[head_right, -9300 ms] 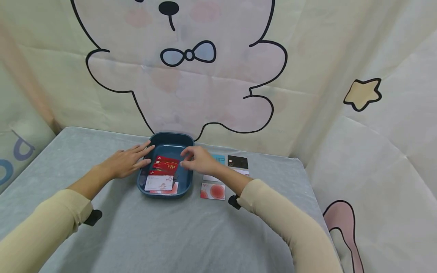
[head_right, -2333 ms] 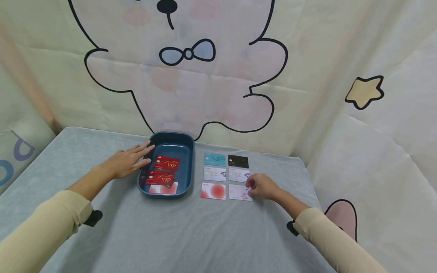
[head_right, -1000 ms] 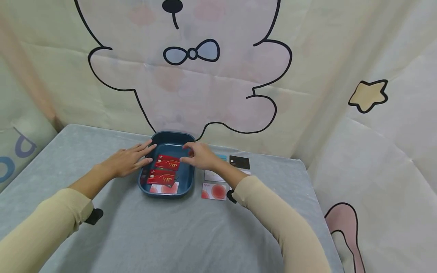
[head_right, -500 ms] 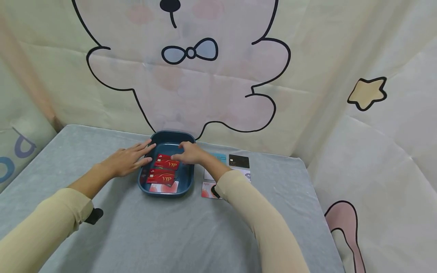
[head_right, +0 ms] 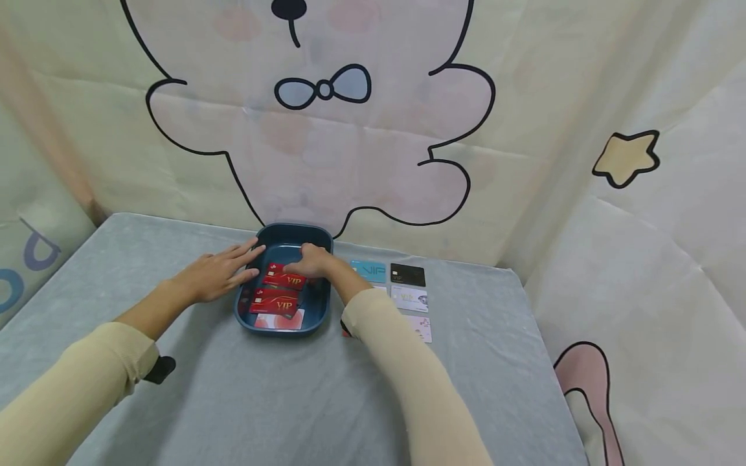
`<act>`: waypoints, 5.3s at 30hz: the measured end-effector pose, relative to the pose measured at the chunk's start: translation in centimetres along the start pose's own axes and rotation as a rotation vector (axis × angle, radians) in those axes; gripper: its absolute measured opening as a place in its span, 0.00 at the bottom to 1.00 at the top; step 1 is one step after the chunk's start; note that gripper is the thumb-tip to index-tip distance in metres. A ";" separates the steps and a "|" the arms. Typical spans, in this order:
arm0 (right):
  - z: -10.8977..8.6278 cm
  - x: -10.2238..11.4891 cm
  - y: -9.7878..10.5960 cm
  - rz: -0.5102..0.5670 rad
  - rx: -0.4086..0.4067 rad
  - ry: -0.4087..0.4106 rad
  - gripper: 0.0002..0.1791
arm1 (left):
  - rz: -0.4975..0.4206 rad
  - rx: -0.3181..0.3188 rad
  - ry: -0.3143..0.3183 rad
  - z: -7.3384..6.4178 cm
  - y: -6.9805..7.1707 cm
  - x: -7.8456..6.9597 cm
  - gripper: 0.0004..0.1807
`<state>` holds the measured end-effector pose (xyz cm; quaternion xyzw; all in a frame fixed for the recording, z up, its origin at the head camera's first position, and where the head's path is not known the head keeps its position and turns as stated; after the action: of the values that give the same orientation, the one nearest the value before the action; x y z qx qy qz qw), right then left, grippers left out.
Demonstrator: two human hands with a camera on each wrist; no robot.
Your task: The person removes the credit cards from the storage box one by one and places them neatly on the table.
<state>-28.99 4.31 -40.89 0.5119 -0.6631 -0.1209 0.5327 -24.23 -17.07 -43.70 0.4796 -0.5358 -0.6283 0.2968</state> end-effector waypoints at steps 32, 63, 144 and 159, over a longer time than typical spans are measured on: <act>0.8 2.4 -1.5 0.140 -0.247 -0.318 0.32 | -0.007 0.001 0.002 0.0 0.0 0.1 0.36; 2.5 0.7 -1.7 0.620 -0.138 -0.612 0.33 | 0.001 -0.004 -0.001 0.0 0.0 0.2 0.35; -14.5 -4.9 6.0 0.271 -0.087 0.018 0.06 | -0.015 -0.034 -0.037 -0.1 0.1 -0.1 0.35; -15.2 -13.0 2.2 0.296 0.007 -0.103 0.09 | -0.003 -0.022 -0.018 0.0 0.1 0.1 0.35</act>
<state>-18.78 21.62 -40.82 0.4037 -0.7582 -0.0648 0.5079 -24.28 -17.21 -43.65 0.4715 -0.5309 -0.6387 0.2963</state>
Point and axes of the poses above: each hand's wrist, its own z-axis towards the middle knuckle, its own y-axis out of the back of the hand, x = y × z, the point moved 2 cm from there along z, towards the middle knuckle, and after that the axes turned 5 degrees about -x, right-handed, at the moved point
